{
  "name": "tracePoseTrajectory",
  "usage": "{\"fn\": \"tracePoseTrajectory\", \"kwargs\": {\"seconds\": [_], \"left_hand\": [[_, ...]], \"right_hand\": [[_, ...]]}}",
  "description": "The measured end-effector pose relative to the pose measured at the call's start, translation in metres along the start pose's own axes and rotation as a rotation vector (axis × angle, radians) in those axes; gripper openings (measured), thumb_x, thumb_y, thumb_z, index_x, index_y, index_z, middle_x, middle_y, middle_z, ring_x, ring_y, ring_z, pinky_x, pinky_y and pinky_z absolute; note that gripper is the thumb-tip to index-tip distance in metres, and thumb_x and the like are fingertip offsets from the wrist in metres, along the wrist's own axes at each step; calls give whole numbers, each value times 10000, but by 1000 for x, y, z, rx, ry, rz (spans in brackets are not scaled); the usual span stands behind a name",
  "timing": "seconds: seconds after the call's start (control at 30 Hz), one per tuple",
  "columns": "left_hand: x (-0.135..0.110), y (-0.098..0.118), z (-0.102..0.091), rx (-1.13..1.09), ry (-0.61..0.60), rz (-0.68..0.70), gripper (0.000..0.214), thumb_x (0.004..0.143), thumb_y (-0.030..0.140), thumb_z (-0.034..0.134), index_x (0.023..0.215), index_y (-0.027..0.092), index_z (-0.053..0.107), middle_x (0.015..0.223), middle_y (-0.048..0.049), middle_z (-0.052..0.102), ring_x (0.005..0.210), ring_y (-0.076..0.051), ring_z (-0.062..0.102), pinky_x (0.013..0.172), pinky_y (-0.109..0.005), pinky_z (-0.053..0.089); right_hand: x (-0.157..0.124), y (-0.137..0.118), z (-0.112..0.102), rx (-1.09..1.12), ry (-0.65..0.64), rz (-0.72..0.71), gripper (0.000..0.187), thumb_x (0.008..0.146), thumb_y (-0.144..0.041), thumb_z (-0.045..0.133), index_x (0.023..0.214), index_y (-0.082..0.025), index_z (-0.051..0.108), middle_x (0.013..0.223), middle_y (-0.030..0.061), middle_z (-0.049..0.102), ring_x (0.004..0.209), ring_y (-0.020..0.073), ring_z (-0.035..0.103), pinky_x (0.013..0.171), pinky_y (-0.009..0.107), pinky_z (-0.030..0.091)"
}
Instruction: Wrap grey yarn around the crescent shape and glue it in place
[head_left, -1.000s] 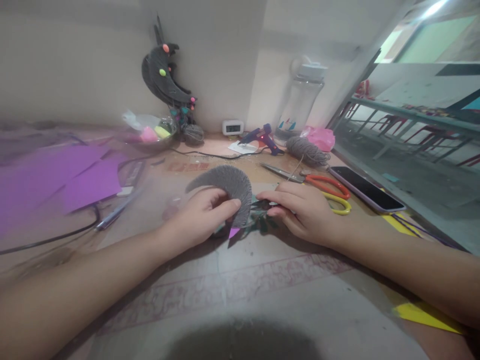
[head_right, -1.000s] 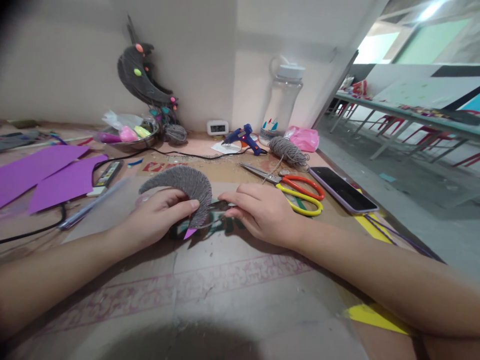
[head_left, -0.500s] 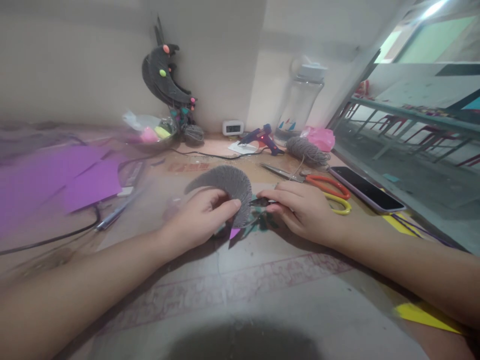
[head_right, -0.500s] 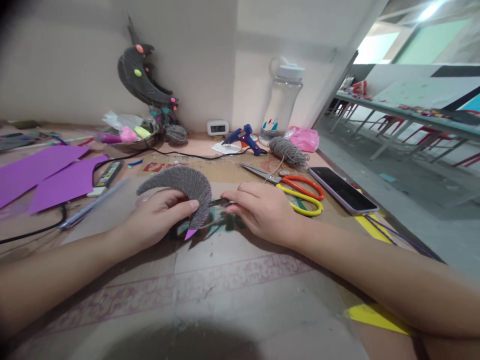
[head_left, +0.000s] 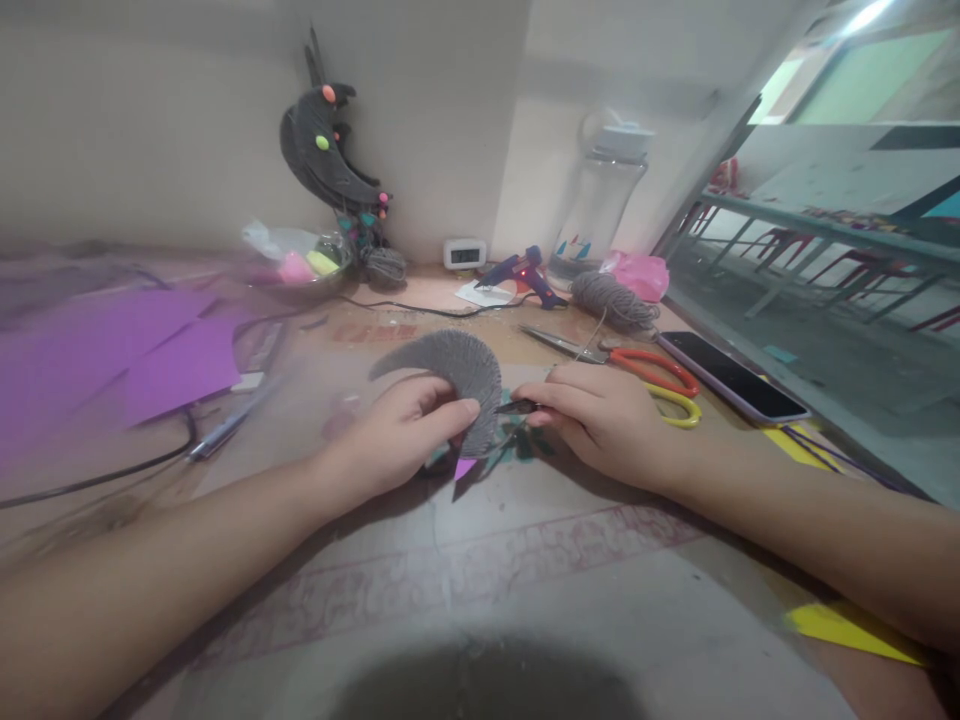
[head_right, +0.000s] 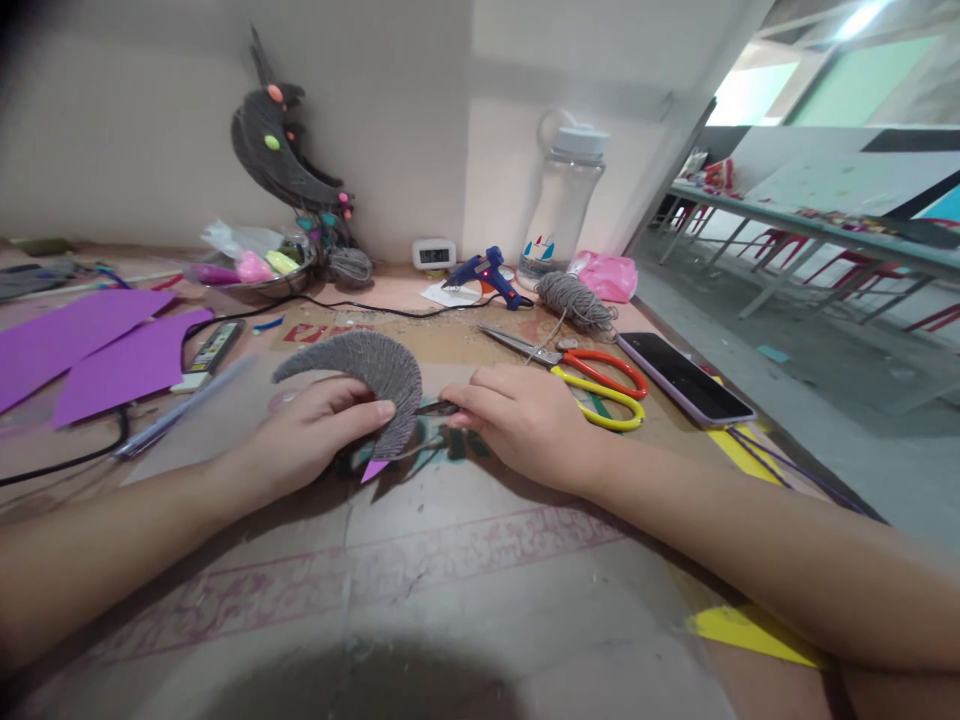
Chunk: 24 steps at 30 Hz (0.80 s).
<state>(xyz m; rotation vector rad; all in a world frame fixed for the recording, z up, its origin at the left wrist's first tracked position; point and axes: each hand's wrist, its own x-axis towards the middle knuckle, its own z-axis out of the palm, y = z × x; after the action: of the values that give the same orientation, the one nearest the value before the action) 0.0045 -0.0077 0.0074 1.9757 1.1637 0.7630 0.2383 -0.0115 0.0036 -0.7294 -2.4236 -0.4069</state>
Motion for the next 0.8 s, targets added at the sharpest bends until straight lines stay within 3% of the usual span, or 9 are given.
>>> {"fn": "tracePoseTrajectory", "kwargs": {"seconds": [0.33, 0.8], "left_hand": [[3, -5, 2, 36, 39, 40, 361, 858, 402, 506, 580, 177, 551, 582, 24, 530, 582, -134, 518, 530, -239, 375], [3, -6, 2, -4, 9, 27, 351, 853, 399, 514, 581, 180, 546, 587, 27, 537, 569, -129, 506, 524, -237, 369]], "right_hand": [[-3, 1, -2, 95, -44, 73, 302, 995, -298, 430, 1068, -118, 661, 796, 52, 631, 684, 147, 550, 615, 253, 393], [-3, 1, 0, 72, -48, 49, 285, 987, -314, 463, 1065, -127, 663, 793, 52, 630, 680, 150, 548, 604, 254, 377]]}}
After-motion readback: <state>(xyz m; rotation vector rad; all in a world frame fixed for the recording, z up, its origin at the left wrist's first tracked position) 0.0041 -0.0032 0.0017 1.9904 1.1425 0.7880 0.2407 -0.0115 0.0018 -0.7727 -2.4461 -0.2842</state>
